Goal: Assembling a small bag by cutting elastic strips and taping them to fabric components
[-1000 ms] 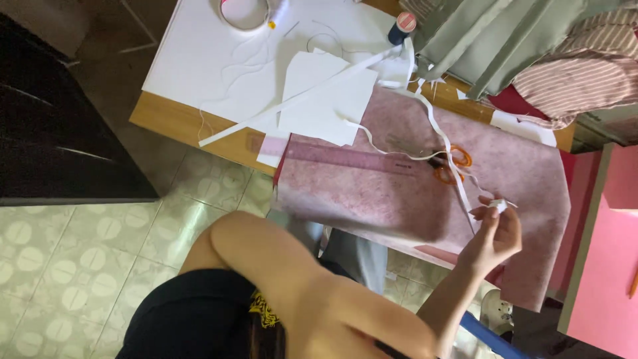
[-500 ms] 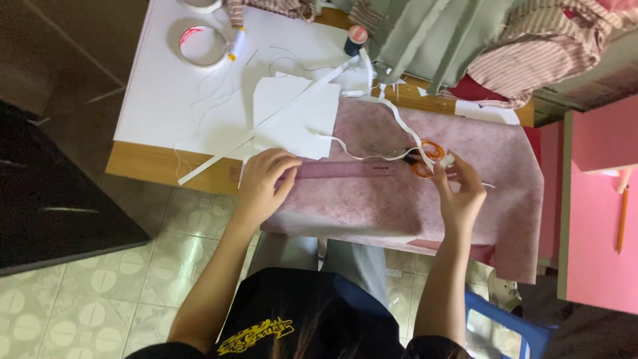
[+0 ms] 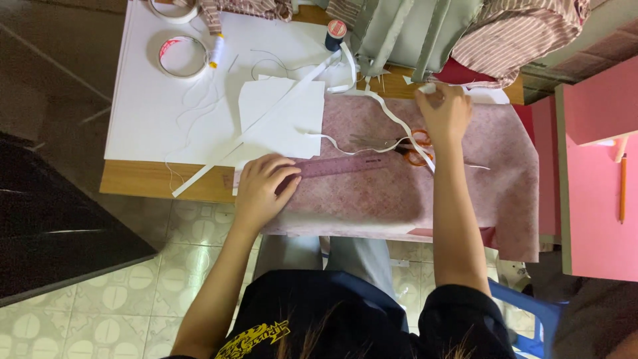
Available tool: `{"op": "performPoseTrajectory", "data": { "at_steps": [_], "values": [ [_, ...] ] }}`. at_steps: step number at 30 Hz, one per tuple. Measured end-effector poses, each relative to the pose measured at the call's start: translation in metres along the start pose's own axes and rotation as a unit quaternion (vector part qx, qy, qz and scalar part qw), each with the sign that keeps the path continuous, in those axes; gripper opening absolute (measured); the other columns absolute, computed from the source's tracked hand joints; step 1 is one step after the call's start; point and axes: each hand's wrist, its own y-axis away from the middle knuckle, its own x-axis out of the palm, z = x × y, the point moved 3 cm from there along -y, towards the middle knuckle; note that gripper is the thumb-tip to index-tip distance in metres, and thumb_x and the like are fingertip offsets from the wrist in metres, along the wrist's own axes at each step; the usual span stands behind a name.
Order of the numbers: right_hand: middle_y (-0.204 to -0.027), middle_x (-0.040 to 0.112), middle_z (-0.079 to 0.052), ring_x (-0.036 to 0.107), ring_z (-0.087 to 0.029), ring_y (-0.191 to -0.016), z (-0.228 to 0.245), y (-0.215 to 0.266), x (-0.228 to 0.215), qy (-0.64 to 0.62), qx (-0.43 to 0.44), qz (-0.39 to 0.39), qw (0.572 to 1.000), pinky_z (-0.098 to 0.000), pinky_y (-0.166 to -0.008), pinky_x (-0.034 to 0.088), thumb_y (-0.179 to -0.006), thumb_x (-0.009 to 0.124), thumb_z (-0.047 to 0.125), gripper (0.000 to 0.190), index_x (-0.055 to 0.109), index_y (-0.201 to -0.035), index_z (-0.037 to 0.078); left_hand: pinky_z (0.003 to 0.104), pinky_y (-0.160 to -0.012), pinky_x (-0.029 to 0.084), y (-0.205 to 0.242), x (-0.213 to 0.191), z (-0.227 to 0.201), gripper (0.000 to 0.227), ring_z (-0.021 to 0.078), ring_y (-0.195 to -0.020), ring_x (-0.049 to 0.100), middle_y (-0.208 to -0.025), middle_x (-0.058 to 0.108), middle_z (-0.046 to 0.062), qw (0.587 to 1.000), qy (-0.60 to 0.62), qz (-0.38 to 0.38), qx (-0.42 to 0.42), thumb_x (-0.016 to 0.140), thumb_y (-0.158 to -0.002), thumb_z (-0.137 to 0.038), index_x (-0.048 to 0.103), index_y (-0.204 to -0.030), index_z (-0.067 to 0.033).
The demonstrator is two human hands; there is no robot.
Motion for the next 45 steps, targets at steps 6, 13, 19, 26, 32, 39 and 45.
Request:
{"op": "performPoseTrajectory", "data": {
  "at_steps": [6,13,19,26,32,39,45],
  "values": [
    [-0.112,0.071,-0.010,0.066,-0.043,-0.107,-0.004,-0.011,0.019,0.111,0.150,0.127,0.974,-0.0598,-0.092,0.052,-0.086,0.086,0.062,0.051,0.085,-0.115,0.020,0.045,-0.103,0.048,-0.002,-0.004,-0.001,0.016,0.0234,-0.122,0.065,-0.120,0.075,-0.012,0.999,0.016,0.037,-0.021,0.079,-0.095,-0.034,0.078,-0.112,-0.0330],
    [-0.120,0.071,-0.018,0.066,-0.043,-0.114,0.036,0.038,-0.067,-0.034,-0.037,0.056,0.997,-0.0514,-0.102,0.049,-0.098,0.090,0.023,0.032,0.078,-0.122,0.005,0.042,-0.098,0.050,-0.004,-0.006,-0.002,0.017,0.0206,-0.113,0.068,-0.121,0.075,-0.014,1.000,0.017,0.012,-0.003,0.079,-0.096,-0.033,0.077,-0.113,-0.0349],
    [-0.121,0.077,-0.019,0.069,-0.042,-0.117,0.065,0.066,-0.112,-0.140,-0.052,0.157,0.976,-0.0494,-0.104,0.051,-0.101,0.079,0.003,0.023,0.077,-0.124,0.004,0.040,-0.094,0.051,-0.006,-0.008,-0.005,0.018,0.0187,-0.108,0.068,-0.121,0.075,-0.016,1.000,-0.003,-0.012,0.014,0.080,-0.095,-0.034,0.077,-0.113,-0.0365],
    [-0.133,0.072,-0.019,0.068,-0.044,-0.105,0.024,0.070,-0.094,-0.076,-0.085,0.226,0.968,-0.0552,-0.094,0.055,-0.090,0.087,0.014,0.036,0.081,-0.126,0.010,0.040,-0.095,0.050,-0.006,-0.014,-0.008,0.015,0.0185,-0.109,0.068,-0.122,0.076,-0.014,1.000,0.008,0.000,0.001,0.079,-0.096,-0.031,0.077,-0.111,-0.0340],
    [-0.130,0.071,-0.007,0.069,-0.034,-0.111,0.033,0.069,-0.091,0.058,-0.105,0.225,0.967,-0.0498,-0.093,0.058,-0.093,0.082,0.023,0.027,0.082,-0.119,0.016,0.041,-0.096,0.050,-0.002,-0.008,-0.003,0.016,0.0189,-0.111,0.067,-0.122,0.076,-0.014,1.000,0.010,0.007,-0.007,0.079,-0.095,-0.030,0.077,-0.111,-0.0337],
    [-0.111,0.075,-0.002,0.074,-0.027,-0.100,0.015,0.049,-0.096,0.155,-0.211,0.164,0.951,-0.0408,-0.084,0.061,-0.079,0.084,0.035,0.033,0.078,-0.107,0.019,0.040,-0.095,0.050,-0.007,-0.016,-0.009,0.016,0.0180,-0.110,0.067,-0.122,0.075,-0.015,1.000,0.019,0.020,-0.013,0.079,-0.095,-0.030,0.077,-0.110,-0.0342],
    [-0.102,0.076,0.002,0.072,-0.025,-0.090,-0.024,0.040,-0.117,0.269,-0.229,0.185,0.917,-0.0404,-0.089,0.060,-0.093,0.085,0.039,0.028,0.070,-0.106,0.019,0.044,-0.096,0.047,-0.011,-0.022,-0.015,0.006,0.0235,-0.111,0.067,-0.122,0.075,-0.013,0.999,0.039,0.023,-0.003,0.078,-0.102,-0.026,0.078,-0.108,-0.0247]
  ]
}}
